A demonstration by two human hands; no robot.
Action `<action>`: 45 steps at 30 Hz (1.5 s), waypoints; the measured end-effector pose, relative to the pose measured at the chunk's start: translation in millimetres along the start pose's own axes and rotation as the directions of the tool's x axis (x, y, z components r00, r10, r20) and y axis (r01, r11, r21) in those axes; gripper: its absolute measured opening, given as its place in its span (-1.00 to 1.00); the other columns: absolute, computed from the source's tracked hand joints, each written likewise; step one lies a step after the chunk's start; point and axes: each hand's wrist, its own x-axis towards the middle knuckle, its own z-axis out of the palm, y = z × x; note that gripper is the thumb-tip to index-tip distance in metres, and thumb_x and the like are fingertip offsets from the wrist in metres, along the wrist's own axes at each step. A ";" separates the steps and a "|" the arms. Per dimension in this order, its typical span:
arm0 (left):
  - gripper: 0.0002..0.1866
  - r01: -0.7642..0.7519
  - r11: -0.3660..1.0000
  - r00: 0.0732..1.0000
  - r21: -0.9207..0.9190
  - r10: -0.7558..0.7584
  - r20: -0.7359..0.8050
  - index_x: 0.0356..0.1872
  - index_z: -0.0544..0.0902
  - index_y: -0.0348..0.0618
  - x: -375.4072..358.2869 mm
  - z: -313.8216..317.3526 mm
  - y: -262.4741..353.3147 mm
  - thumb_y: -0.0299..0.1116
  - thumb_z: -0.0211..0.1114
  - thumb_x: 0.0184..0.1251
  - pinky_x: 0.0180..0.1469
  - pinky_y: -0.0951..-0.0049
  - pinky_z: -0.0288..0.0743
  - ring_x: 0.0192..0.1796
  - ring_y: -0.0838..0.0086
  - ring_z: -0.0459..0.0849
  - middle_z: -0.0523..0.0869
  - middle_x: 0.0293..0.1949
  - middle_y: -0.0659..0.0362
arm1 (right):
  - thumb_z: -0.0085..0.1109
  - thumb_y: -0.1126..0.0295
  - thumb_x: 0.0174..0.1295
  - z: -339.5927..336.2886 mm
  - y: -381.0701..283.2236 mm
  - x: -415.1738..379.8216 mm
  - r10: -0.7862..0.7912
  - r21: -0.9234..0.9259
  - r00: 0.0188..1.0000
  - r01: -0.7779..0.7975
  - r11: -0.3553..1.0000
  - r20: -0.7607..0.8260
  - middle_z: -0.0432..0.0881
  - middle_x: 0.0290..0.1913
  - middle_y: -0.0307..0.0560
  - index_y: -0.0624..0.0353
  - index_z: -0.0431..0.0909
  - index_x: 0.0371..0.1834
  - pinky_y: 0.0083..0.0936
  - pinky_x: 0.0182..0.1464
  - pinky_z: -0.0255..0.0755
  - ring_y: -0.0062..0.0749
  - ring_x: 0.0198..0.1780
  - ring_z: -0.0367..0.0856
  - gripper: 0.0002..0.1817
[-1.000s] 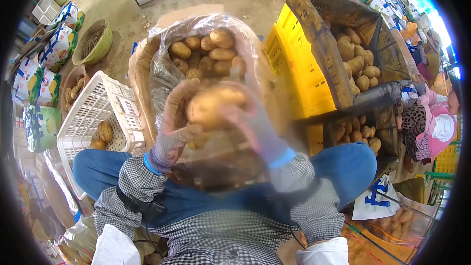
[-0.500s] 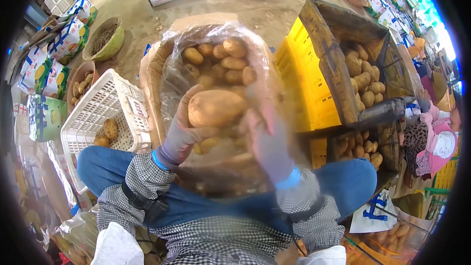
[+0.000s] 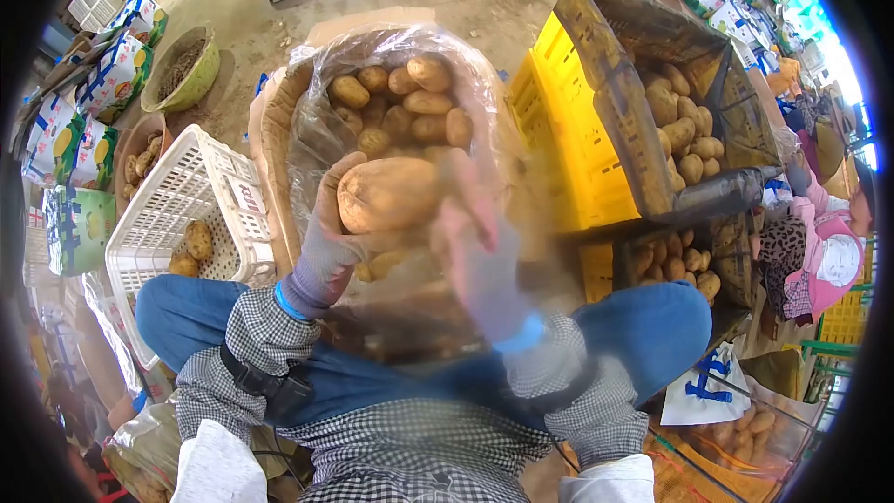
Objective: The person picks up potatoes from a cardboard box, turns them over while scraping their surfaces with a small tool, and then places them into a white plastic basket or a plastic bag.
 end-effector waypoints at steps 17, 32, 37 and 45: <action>-0.03 0.080 0.976 0.996 0.205 -0.068 -0.066 0.36 0.22 -0.19 -0.8 5.9 -5.9 -0.63 0.54 -0.18 0.27 0.38 0.45 0.24 0.40 0.47 0.46 0.21 0.07 | -0.10 0.61 0.38 -5.4 31.4 5.4 -0.238 -0.372 0.956 0.287 0.883 0.171 0.42 -0.41 -0.40 0.22 0.36 0.40 -0.80 -0.46 0.22 -0.79 -0.49 0.32 -0.50; -0.05 0.124 0.930 0.991 0.347 -0.096 -0.098 0.36 0.21 -0.21 -7.9 1.5 -15.5 -0.67 0.46 -0.19 0.10 0.45 0.56 0.14 0.39 0.55 0.49 0.17 0.08 | 0.07 0.67 0.27 -9.3 43.0 -10.3 -0.055 -0.245 0.996 0.070 0.967 0.069 0.57 0.25 0.04 0.20 0.45 0.33 -0.61 0.08 0.47 -0.45 0.16 0.61 -0.49; -0.06 0.039 0.940 0.999 0.339 -0.026 -0.043 0.36 0.21 -0.21 -3.6 -6.4 -17.9 -0.69 0.47 -0.17 0.08 0.45 0.58 0.13 0.39 0.56 0.49 0.17 0.08 | 0.04 0.64 0.32 -0.2 39.5 -14.4 -0.263 -0.364 0.937 0.334 0.870 0.230 0.65 0.09 -0.01 0.24 0.52 0.24 -0.63 -0.08 0.43 -0.50 -0.07 0.54 -0.59; -0.04 0.011 0.927 0.996 0.376 0.024 -0.088 0.35 0.22 -0.23 0.6 -11.1 -23.9 -0.65 0.51 -0.20 0.16 0.46 0.53 0.14 0.40 0.54 0.45 0.19 0.06 | -0.05 0.63 0.37 1.2 45.6 -11.1 -0.357 -0.430 0.907 0.420 0.800 0.222 0.67 -0.07 -0.17 0.30 0.51 0.25 -0.80 -0.43 0.21 -0.71 -0.49 0.28 -0.60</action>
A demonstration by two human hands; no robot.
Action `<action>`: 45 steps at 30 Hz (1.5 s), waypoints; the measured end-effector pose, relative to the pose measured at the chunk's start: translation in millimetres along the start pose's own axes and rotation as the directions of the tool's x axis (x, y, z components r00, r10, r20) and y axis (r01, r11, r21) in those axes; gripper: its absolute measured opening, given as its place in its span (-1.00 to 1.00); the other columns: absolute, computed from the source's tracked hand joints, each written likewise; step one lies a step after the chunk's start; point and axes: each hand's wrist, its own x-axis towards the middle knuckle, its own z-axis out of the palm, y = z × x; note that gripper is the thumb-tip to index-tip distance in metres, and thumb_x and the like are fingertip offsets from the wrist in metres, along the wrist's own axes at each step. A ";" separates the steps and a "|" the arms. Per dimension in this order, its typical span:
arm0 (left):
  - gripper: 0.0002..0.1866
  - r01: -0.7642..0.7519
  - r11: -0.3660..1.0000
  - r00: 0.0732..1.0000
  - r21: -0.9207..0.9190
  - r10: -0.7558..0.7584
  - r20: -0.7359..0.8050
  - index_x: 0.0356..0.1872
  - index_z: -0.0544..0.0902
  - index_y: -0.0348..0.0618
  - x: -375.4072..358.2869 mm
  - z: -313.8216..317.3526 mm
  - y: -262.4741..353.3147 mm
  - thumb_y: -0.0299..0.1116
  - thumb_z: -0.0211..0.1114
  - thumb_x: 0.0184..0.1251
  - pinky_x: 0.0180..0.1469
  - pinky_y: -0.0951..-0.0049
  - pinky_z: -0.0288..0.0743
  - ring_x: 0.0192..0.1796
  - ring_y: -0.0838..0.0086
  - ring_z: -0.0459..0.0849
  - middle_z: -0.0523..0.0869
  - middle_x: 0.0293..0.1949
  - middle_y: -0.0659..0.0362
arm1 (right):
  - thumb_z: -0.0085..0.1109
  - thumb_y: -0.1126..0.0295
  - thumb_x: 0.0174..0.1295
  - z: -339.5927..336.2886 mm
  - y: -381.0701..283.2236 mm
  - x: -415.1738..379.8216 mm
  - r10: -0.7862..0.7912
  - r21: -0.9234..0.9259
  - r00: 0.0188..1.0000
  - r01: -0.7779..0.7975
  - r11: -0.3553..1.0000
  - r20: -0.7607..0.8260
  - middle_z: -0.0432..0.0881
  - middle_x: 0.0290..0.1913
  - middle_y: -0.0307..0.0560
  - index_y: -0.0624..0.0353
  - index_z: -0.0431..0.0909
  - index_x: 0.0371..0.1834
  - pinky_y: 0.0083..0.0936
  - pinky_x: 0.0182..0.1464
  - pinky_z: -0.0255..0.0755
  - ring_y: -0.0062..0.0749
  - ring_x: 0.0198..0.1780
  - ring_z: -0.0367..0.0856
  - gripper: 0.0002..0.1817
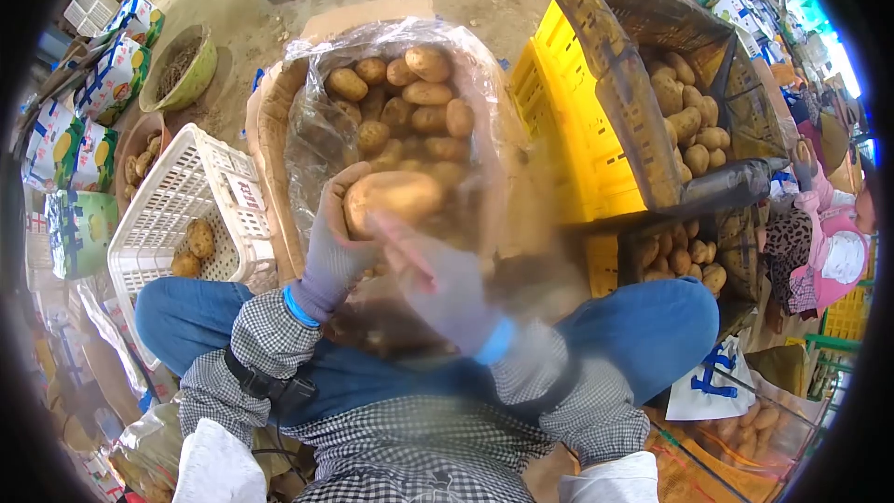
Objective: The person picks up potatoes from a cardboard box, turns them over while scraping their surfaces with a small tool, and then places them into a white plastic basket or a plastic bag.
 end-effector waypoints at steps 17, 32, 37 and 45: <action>-0.20 -0.405 0.713 0.897 0.572 0.430 0.100 0.17 0.45 -0.18 -3.3 0.1 -6.3 -0.54 0.56 -0.28 0.32 0.26 0.35 0.25 0.15 0.45 0.47 0.16 0.01 | 0.01 0.50 0.41 -13.8 -8.3 16.3 0.569 0.448 0.812 -0.560 0.697 0.130 0.46 -0.35 -0.45 0.21 0.42 0.36 -0.82 -0.54 0.14 -0.84 -0.54 0.24 -0.56; -0.11 -0.133 0.950 0.991 0.281 0.130 0.028 0.27 0.32 -0.21 0.4 -4.5 -9.2 -0.55 0.56 -0.21 0.31 0.32 0.39 0.26 0.30 0.46 0.44 0.19 0.02 | 0.05 0.42 0.44 0.8 5.2 -3.5 0.378 0.255 0.926 -0.369 0.894 0.014 0.57 -0.21 -0.30 0.12 0.39 0.39 -0.76 -0.34 0.38 -0.77 -0.31 0.46 -0.55; -0.17 -0.003 0.983 0.996 -0.183 0.020 0.092 0.31 0.26 -0.21 2.1 -4.4 3.2 -0.58 0.50 -0.05 0.27 0.38 0.43 0.25 0.36 0.47 0.43 0.21 0.04 | 0.03 0.11 0.45 -36.2 13.5 24.8 0.632 0.690 0.732 -0.596 0.411 0.256 0.57 -0.10 -0.22 0.05 0.38 0.36 -0.59 -0.24 0.52 -0.58 -0.27 0.54 -0.51; -0.19 0.151 0.920 0.972 -0.362 -0.072 0.222 0.41 0.23 -0.19 -3.1 -2.8 27.1 -0.28 0.47 0.18 0.36 0.33 0.33 0.34 0.37 0.40 0.40 0.31 0.10 | 0.16 0.17 0.34 -29.9 -3.6 33.0 0.399 0.736 0.802 -0.581 0.347 0.445 0.46 0.25 -0.11 0.18 0.20 0.43 -0.33 0.26 0.40 -0.33 0.22 0.47 -0.35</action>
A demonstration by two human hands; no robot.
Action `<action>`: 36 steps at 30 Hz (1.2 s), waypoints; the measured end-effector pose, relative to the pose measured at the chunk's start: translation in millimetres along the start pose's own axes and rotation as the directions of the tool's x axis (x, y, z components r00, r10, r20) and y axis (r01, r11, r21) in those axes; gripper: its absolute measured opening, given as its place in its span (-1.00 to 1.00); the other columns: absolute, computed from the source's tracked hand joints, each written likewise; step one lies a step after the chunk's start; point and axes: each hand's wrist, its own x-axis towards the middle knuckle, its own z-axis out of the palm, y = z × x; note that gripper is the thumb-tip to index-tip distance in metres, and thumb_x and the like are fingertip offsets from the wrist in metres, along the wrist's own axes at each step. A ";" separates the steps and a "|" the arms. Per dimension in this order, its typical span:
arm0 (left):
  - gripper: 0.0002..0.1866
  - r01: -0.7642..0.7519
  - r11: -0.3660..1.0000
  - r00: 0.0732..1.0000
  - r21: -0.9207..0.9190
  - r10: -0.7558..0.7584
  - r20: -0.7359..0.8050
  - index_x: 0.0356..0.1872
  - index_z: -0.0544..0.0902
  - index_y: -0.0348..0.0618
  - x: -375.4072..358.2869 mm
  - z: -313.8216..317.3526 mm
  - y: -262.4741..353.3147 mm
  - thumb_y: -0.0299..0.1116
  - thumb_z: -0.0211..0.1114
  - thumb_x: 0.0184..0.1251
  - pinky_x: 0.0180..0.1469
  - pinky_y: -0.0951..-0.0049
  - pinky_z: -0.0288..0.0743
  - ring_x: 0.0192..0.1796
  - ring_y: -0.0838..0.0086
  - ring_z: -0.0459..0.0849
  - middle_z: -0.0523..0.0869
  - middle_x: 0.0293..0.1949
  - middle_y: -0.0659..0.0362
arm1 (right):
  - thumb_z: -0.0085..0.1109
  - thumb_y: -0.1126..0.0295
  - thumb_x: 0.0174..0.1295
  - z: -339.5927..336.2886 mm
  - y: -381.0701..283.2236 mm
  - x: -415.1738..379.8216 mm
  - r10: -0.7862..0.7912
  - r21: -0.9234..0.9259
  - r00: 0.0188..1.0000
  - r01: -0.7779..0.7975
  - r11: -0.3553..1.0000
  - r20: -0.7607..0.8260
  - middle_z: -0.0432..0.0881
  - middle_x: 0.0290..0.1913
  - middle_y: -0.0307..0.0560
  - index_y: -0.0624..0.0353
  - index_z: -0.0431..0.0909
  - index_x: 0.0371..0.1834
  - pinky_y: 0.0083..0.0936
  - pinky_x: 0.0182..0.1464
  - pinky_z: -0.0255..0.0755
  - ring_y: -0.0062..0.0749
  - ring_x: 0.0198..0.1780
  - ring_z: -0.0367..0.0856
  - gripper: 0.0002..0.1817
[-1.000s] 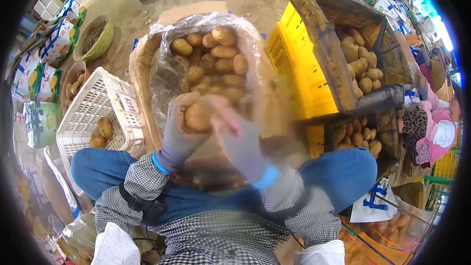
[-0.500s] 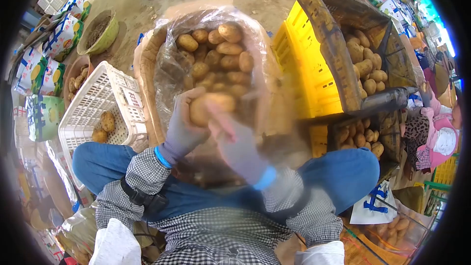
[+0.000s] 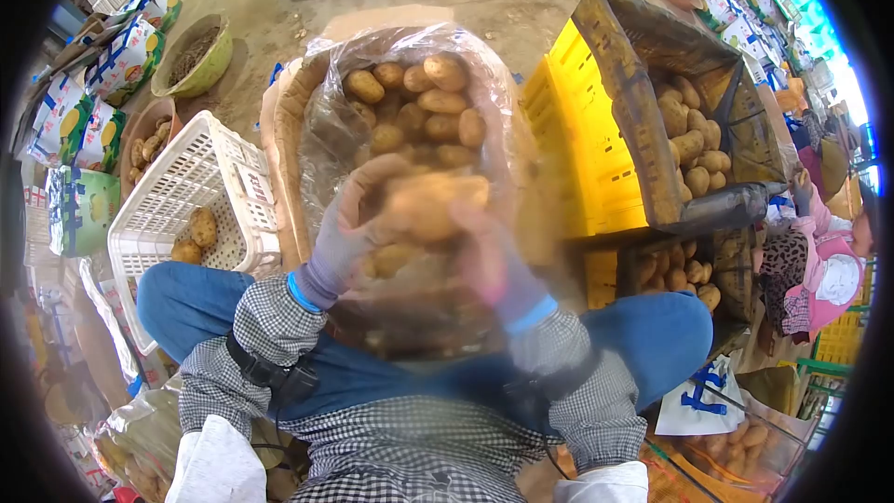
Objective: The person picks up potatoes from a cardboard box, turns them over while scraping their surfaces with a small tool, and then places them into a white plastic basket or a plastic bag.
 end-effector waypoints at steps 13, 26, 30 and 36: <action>-0.23 0.019 0.991 0.942 0.132 -0.062 0.331 0.48 0.15 -0.09 0.4 -6.7 14.1 0.12 0.14 0.42 0.34 0.20 0.40 0.36 0.30 0.43 0.38 0.37 0.06 | 0.31 0.39 0.15 0.5 -9.1 -3.5 -0.084 -0.443 0.995 0.102 0.891 0.061 0.39 0.33 -0.07 0.25 0.13 0.49 -0.47 0.39 0.20 -0.41 0.36 0.35 -0.17; -0.37 0.429 0.666 0.893 -0.610 -0.211 0.398 0.39 0.30 -0.02 -2.1 -12.6 -1.6 0.13 0.06 0.46 0.31 0.15 0.46 0.29 0.30 0.52 0.45 0.31 0.10 | -0.08 0.52 0.42 -5.5 12.7 -11.3 -0.270 -0.888 0.954 0.234 0.396 0.131 0.49 0.31 0.03 0.31 0.28 0.42 -0.69 -0.09 0.44 -0.60 -0.11 0.57 -0.51; -0.41 0.341 0.769 0.940 -0.542 -0.267 0.212 0.36 0.33 -0.03 1.6 -20.0 -16.0 0.08 0.07 0.48 0.30 0.12 0.47 0.27 0.30 0.54 0.48 0.27 0.10 | -0.10 0.69 0.32 -0.3 10.3 1.5 -0.343 -0.819 0.939 0.208 0.535 0.015 0.50 0.31 0.00 0.31 0.30 0.42 -0.73 0.05 0.37 -0.60 0.13 0.50 -0.46; -0.41 0.363 0.688 0.932 -0.628 -0.250 0.264 0.38 0.33 -0.01 -0.7 -27.8 -24.8 0.12 -0.03 0.50 0.31 0.12 0.45 0.26 0.32 0.54 0.48 0.28 0.11 | -0.09 0.66 0.35 -18.3 36.3 7.5 -0.433 -0.698 0.885 0.419 0.580 0.172 0.50 0.06 -0.16 0.27 0.30 0.43 -0.72 -0.18 0.31 -0.67 -0.19 0.38 -0.47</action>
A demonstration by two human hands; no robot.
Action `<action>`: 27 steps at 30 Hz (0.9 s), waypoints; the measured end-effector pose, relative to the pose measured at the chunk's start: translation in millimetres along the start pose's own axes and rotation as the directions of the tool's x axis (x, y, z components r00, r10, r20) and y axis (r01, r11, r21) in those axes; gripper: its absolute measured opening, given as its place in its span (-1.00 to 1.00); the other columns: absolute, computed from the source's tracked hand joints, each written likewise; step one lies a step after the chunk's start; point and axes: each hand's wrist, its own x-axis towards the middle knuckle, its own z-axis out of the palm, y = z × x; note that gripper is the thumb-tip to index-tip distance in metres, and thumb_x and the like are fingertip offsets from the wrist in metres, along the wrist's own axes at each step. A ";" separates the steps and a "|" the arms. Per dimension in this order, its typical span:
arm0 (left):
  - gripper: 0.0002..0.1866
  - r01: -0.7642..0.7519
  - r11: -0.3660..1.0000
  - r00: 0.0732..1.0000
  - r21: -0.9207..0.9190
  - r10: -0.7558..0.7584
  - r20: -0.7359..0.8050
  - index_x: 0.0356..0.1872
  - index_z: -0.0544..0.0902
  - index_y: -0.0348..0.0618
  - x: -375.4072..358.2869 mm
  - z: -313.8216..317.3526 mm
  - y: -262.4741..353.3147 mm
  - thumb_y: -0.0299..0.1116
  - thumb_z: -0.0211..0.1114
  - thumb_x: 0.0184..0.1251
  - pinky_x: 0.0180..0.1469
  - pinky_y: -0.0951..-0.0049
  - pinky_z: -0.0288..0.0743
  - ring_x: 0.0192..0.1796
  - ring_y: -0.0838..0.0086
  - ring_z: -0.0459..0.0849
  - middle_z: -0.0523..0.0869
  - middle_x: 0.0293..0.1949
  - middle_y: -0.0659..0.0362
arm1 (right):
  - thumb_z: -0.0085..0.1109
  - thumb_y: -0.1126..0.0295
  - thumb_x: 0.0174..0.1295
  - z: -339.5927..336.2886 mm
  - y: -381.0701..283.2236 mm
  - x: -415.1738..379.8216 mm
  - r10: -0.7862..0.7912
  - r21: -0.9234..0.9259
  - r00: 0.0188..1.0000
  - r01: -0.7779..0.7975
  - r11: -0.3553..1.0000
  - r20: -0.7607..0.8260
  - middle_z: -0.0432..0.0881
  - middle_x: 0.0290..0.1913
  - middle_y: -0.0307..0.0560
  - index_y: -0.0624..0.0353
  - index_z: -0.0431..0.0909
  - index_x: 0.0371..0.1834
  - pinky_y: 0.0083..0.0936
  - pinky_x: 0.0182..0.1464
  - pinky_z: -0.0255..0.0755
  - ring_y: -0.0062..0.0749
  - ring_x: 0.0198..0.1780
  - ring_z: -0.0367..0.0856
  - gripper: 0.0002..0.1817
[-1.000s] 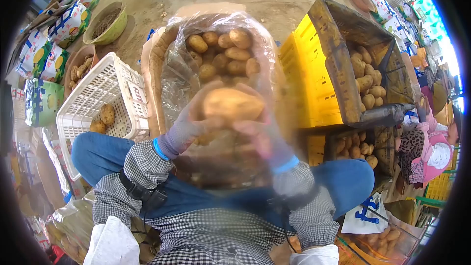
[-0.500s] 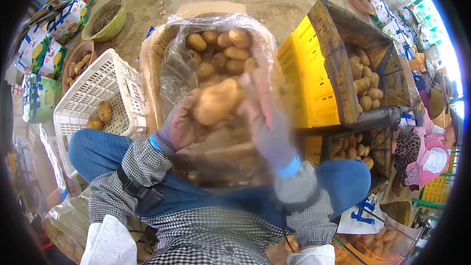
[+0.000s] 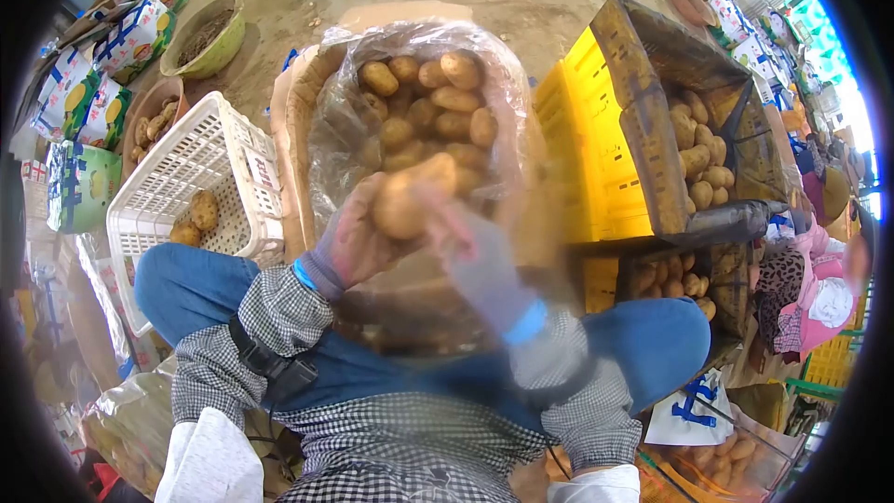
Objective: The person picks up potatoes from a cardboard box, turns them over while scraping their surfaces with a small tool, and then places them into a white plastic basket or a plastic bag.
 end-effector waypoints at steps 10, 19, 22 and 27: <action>-0.51 -0.102 0.817 0.966 0.567 0.217 -0.140 0.30 0.39 -0.11 -0.5 -11.2 -2.8 -0.03 -0.08 0.56 0.34 0.10 0.39 0.23 0.32 0.54 0.54 0.20 0.09 | 0.03 0.56 0.36 6.9 -33.1 2.4 0.113 -0.184 0.992 -0.100 0.978 0.062 0.60 0.21 0.03 0.26 0.47 0.29 -0.52 0.27 0.37 -0.40 0.26 0.52 -0.58; -0.60 -0.267 0.896 0.950 0.355 0.307 -0.061 0.21 0.45 -0.16 -1.1 0.5 -16.8 -0.13 -0.05 0.57 0.32 0.10 0.41 0.18 0.33 0.56 0.58 0.13 0.10 | 0.04 0.60 0.36 8.0 -26.8 3.0 0.218 -0.199 0.975 -0.221 0.955 -0.039 0.61 0.01 -0.28 0.21 0.47 0.32 -0.82 -0.36 0.31 -0.83 -0.36 0.36 -0.56; -0.61 -0.231 0.846 0.962 0.481 0.271 -0.015 0.21 0.46 -0.14 2.8 -9.2 -11.6 -0.13 -0.04 0.57 0.31 0.12 0.41 0.17 0.34 0.56 0.58 0.12 0.12 | 0.04 0.59 0.37 12.2 -20.4 -2.8 0.142 -0.263 0.990 -0.140 0.954 -0.012 0.61 -0.05 -0.33 0.20 0.48 0.31 -0.85 -0.37 0.27 -0.83 -0.38 0.35 -0.57; -0.59 -0.135 0.987 0.984 0.089 0.144 -0.109 0.22 0.47 -0.14 -3.8 8.7 -8.4 -0.11 -0.02 0.56 0.29 0.18 0.40 0.15 0.36 0.57 0.62 0.07 0.14 | 0.05 0.59 0.36 13.8 -38.1 2.0 0.306 -0.101 0.951 -0.309 0.946 -0.044 0.60 -0.08 -0.36 0.17 0.50 0.31 -0.82 -0.37 0.31 -0.82 -0.37 0.36 -0.57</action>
